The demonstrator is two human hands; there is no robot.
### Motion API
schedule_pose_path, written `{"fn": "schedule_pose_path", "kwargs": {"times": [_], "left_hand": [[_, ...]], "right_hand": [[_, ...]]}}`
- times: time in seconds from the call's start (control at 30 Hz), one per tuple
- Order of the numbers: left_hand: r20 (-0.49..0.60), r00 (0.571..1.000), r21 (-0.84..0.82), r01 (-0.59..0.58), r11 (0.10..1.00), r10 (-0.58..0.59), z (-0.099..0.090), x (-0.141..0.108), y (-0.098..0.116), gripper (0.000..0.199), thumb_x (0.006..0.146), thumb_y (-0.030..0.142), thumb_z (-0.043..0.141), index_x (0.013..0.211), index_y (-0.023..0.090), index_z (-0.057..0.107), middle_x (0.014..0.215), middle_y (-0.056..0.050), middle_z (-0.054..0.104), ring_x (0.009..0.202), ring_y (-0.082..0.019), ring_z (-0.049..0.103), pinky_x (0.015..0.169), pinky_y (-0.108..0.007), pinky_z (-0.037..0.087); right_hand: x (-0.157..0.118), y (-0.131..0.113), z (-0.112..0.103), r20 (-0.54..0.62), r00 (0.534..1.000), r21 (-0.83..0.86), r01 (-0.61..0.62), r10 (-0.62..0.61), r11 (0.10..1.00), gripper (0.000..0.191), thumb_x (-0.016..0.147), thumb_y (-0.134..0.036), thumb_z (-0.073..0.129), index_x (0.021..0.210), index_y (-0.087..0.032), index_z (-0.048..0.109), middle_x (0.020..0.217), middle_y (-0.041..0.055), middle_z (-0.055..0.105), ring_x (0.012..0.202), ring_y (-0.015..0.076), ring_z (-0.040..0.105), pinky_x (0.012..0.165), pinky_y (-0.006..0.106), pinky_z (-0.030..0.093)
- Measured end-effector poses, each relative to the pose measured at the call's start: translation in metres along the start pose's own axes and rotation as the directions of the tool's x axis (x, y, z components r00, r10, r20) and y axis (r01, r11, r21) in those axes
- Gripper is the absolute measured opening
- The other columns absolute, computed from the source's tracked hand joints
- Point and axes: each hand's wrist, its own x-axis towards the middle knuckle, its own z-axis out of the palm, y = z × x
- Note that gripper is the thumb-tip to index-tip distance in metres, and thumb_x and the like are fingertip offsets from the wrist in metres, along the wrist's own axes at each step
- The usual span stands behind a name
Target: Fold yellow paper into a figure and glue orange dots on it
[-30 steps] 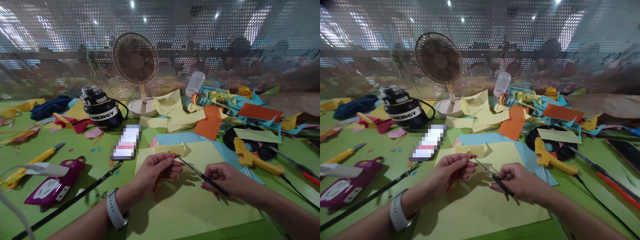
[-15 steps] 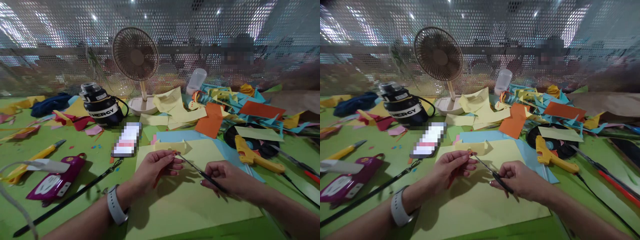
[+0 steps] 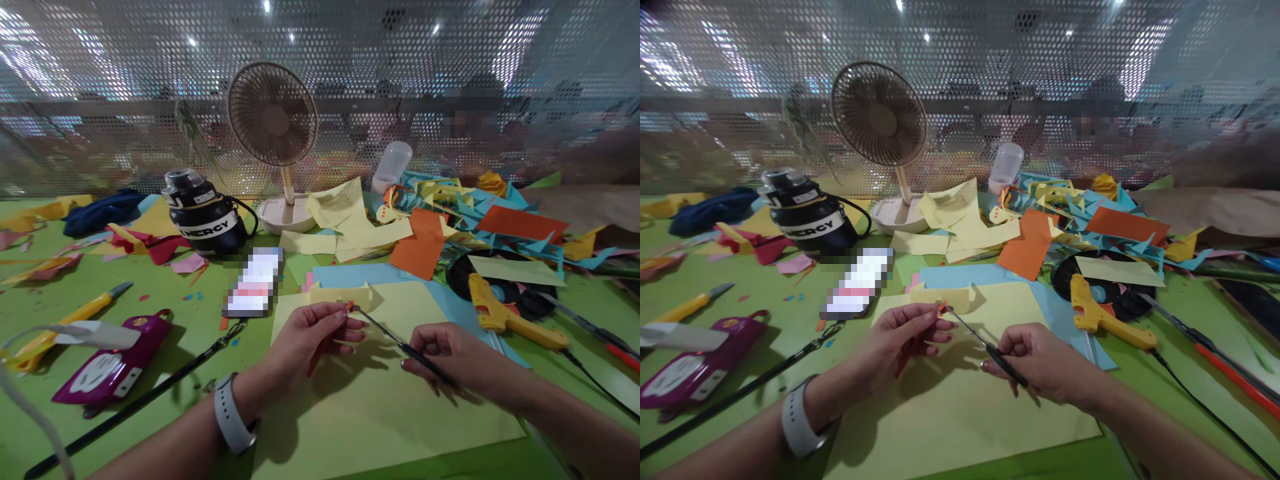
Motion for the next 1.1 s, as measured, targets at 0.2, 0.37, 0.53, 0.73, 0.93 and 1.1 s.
{"fn": "schedule_pose_path", "kwargs": {"times": [0.2,0.37,0.53,0.73,0.93,1.1], "left_hand": [[0.011,1.000,0.006,-0.006,1.000,0.006,-0.0023,0.0017,-0.0015,0.016,0.081,0.023,0.068,0.093,0.012,0.070,0.089,-0.011,0.075,0.072,-0.015,0.071,0.059,-0.019,0.054],[0.002,1.000,0.012,-0.008,1.000,0.008,-0.0022,0.0013,-0.0025,0.018,0.080,0.024,0.069,0.094,0.012,0.069,0.089,-0.011,0.075,0.072,-0.015,0.071,0.059,-0.019,0.054],[-0.015,1.000,0.015,0.004,1.000,-0.004,-0.0002,0.0006,-0.0005,0.020,0.078,0.025,0.071,0.094,0.013,0.070,0.088,-0.011,0.075,0.072,-0.015,0.070,0.058,-0.020,0.054],[-0.001,1.000,0.008,0.001,1.000,-0.001,-0.0008,0.0002,-0.0012,0.019,0.079,0.024,0.070,0.093,0.013,0.070,0.088,-0.010,0.075,0.071,-0.014,0.070,0.058,-0.020,0.054],[-0.030,1.000,0.010,0.008,1.000,-0.008,0.0013,0.0016,-0.0003,0.021,0.074,0.025,0.074,0.090,0.012,0.070,0.085,-0.011,0.075,0.069,-0.015,0.070,0.055,-0.019,0.053],[-0.038,0.999,0.023,0.013,1.000,-0.013,0.0017,0.0008,0.0004,0.021,0.077,0.025,0.072,0.092,0.011,0.070,0.088,-0.012,0.075,0.071,-0.016,0.070,0.057,-0.020,0.053]], "right_hand": [[-0.0004,-0.0001,0.0005,-0.001,1.000,-0.009,-0.003,0.003,1.000,0.040,0.061,-0.047,0.076,0.065,-0.017,0.050,0.047,-0.0056,0.054,0.038,0.0035,0.037,0.037,0.016,0.026],[0.0010,0.0015,0.0005,-0.004,1.000,-0.006,0.017,-0.017,1.000,0.040,0.062,-0.046,0.076,0.065,-0.016,0.050,0.046,-0.0058,0.053,0.039,0.0036,0.038,0.038,0.016,0.027],[-0.0004,-0.0014,0.0013,-0.005,1.000,-0.008,0.011,-0.011,1.000,0.038,0.062,-0.044,0.077,0.064,-0.016,0.050,0.046,-0.0070,0.051,0.039,0.0031,0.037,0.039,0.016,0.026],[0.0003,0.0012,0.0004,-0.005,1.000,-0.017,0.010,-0.010,1.000,0.038,0.063,-0.044,0.076,0.065,-0.016,0.051,0.047,-0.0062,0.052,0.040,0.0034,0.037,0.038,0.016,0.026],[0.0012,0.0019,0.0006,0.001,1.000,-0.008,0.020,-0.020,1.000,0.039,0.063,-0.046,0.075,0.064,-0.017,0.050,0.047,-0.0069,0.051,0.039,0.0029,0.036,0.038,0.016,0.026],[-0.0017,-0.0009,0.0011,-0.010,1.000,-0.018,0.013,-0.013,1.000,0.038,0.063,-0.045,0.076,0.065,-0.016,0.050,0.047,-0.0064,0.052,0.039,0.0034,0.037,0.038,0.016,0.027]]}}
